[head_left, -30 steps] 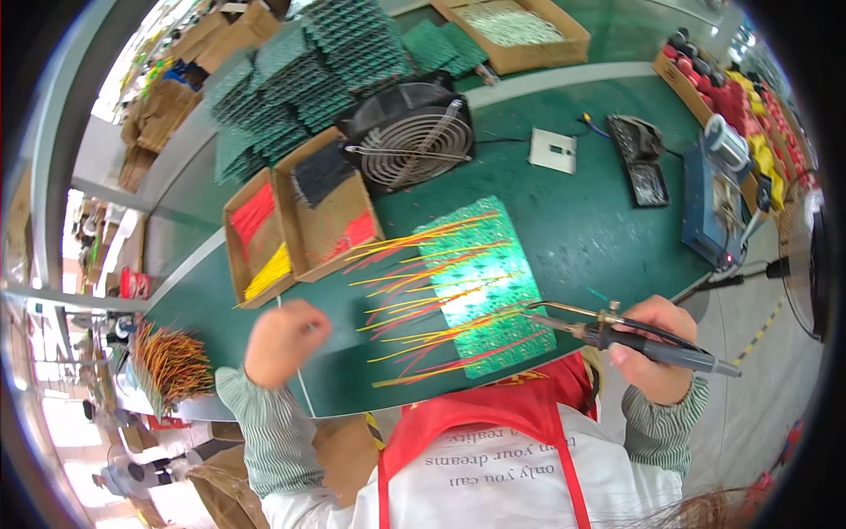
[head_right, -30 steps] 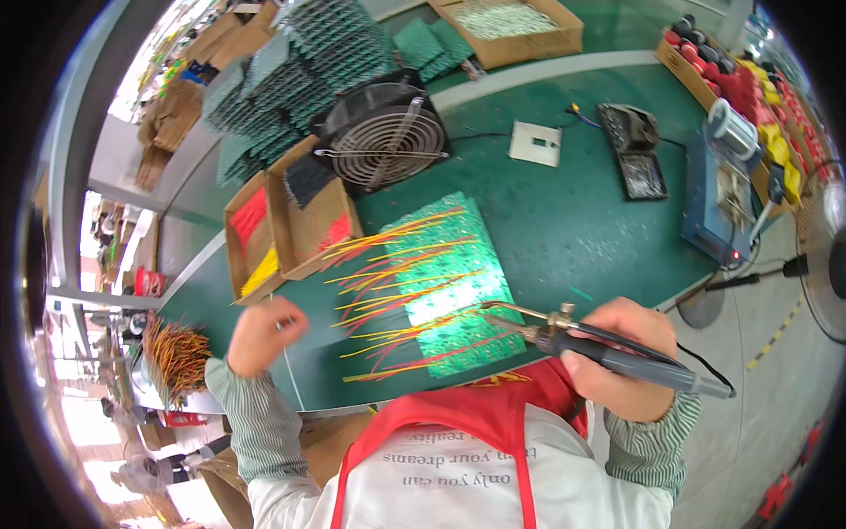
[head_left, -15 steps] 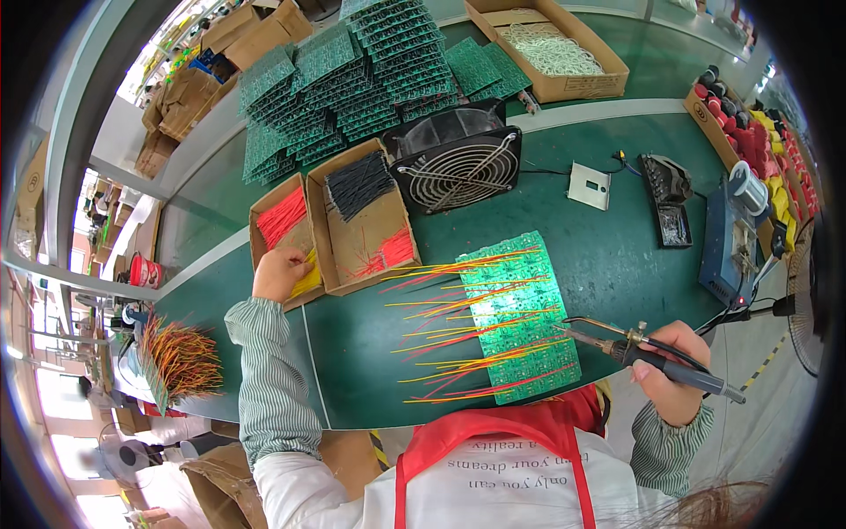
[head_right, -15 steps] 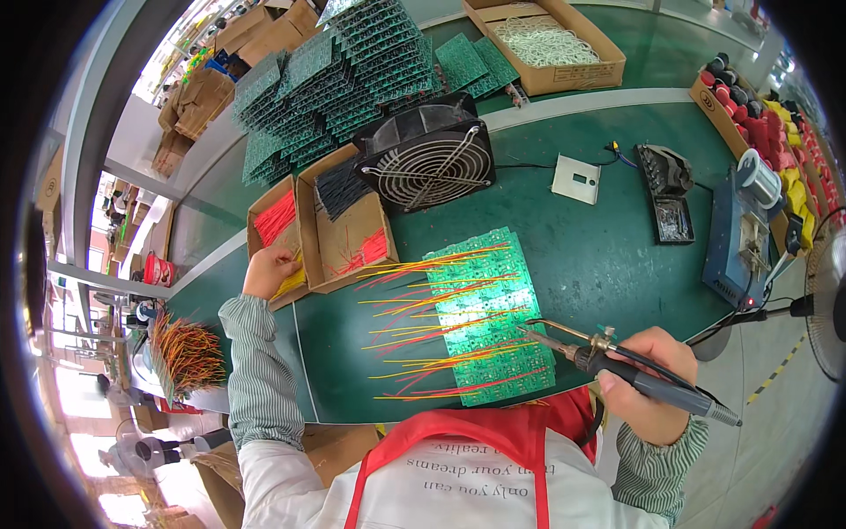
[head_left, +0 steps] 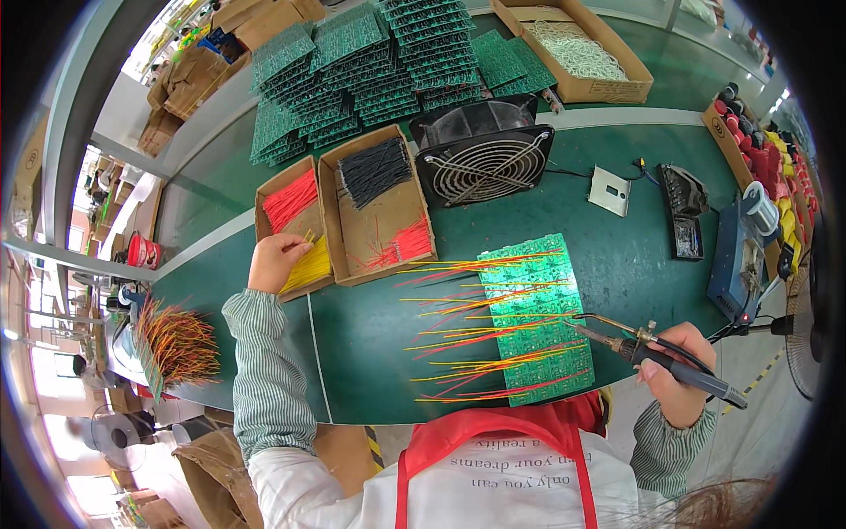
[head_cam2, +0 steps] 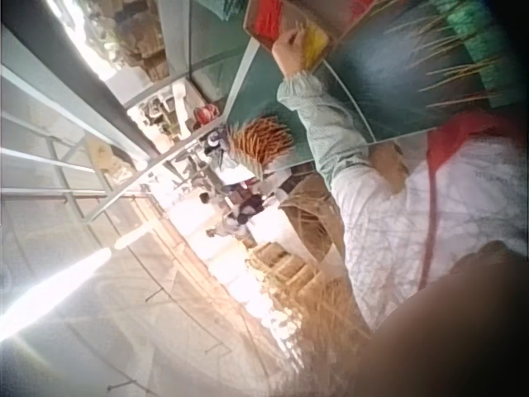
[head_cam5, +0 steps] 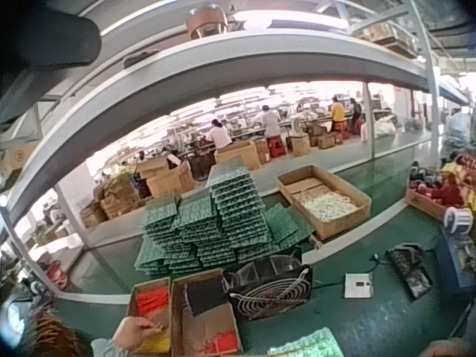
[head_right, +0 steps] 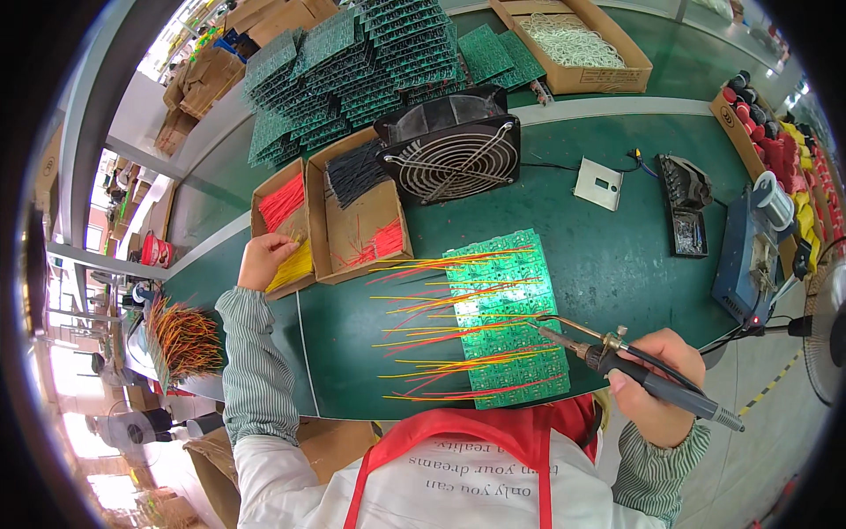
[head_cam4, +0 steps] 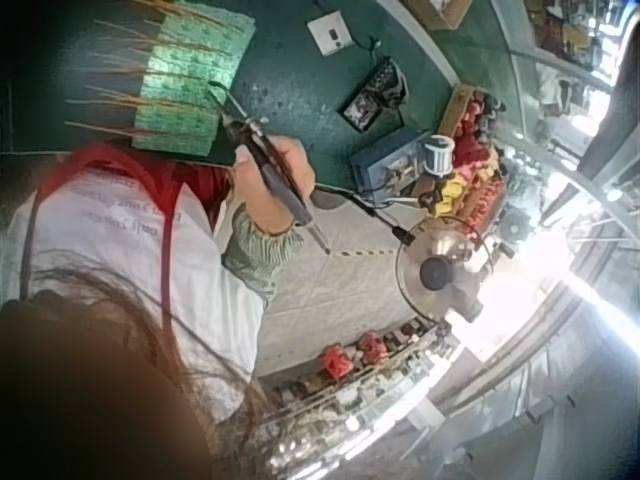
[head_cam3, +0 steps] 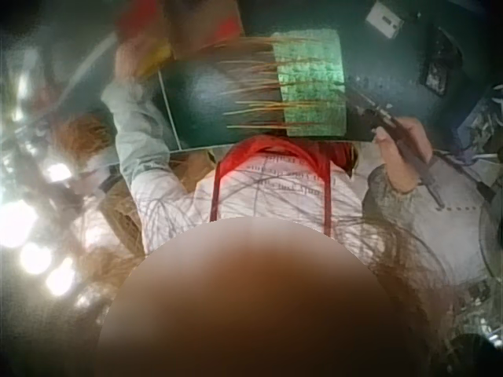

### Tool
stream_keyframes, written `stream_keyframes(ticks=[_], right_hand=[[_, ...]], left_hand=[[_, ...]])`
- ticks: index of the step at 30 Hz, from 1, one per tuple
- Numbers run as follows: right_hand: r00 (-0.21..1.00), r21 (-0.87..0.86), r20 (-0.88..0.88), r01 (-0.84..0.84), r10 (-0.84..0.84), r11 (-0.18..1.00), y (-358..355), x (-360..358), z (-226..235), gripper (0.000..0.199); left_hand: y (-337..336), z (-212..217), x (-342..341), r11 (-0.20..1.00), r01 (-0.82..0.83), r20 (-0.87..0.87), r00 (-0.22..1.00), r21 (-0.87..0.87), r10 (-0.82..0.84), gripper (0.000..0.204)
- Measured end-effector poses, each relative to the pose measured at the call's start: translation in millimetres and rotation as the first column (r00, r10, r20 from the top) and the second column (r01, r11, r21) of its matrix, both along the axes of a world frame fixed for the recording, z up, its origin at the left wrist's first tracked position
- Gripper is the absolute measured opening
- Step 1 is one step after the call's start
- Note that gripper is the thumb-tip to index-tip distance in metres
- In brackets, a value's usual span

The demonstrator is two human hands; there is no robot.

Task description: The person solders multiple colored wires onto a circuit board with a soldering iron.

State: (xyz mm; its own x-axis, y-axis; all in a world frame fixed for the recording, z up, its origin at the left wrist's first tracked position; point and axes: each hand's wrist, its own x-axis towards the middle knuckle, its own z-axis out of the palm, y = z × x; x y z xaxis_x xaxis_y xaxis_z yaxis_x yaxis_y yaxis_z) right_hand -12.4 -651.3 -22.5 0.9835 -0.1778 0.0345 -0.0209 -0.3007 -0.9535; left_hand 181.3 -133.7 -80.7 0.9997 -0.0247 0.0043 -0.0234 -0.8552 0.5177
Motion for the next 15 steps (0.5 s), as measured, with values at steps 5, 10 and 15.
stream_keyframes(ticks=[5, 10, 15], right_hand=[[1.0, 0.009, -0.011, 0.02, -0.02, 1.0, -0.8, -2.4, -0.9, 0.022], [1.0, -0.003, 0.016, 0.008, -0.007, 1.0, -0.9, -0.5, -1.4, 0.023], [0.999, -0.059, 0.049, 0.005, -0.002, 0.998, -1.4, -4.8, 1.2, 0.022]], left_hand=[[-4.4, 4.0, 4.9, 0.999, -0.003, 0.017, 1.0, 0.036, 0.003, 0.017], [-10.6, 12.3, 5.1, 0.998, 0.026, 0.123, 0.992, -0.057, -0.019, 0.016], [-26.5, 45.8, -20.4, 0.895, 0.2, 0.312, 0.888, 0.398, -0.338, 0.013]])
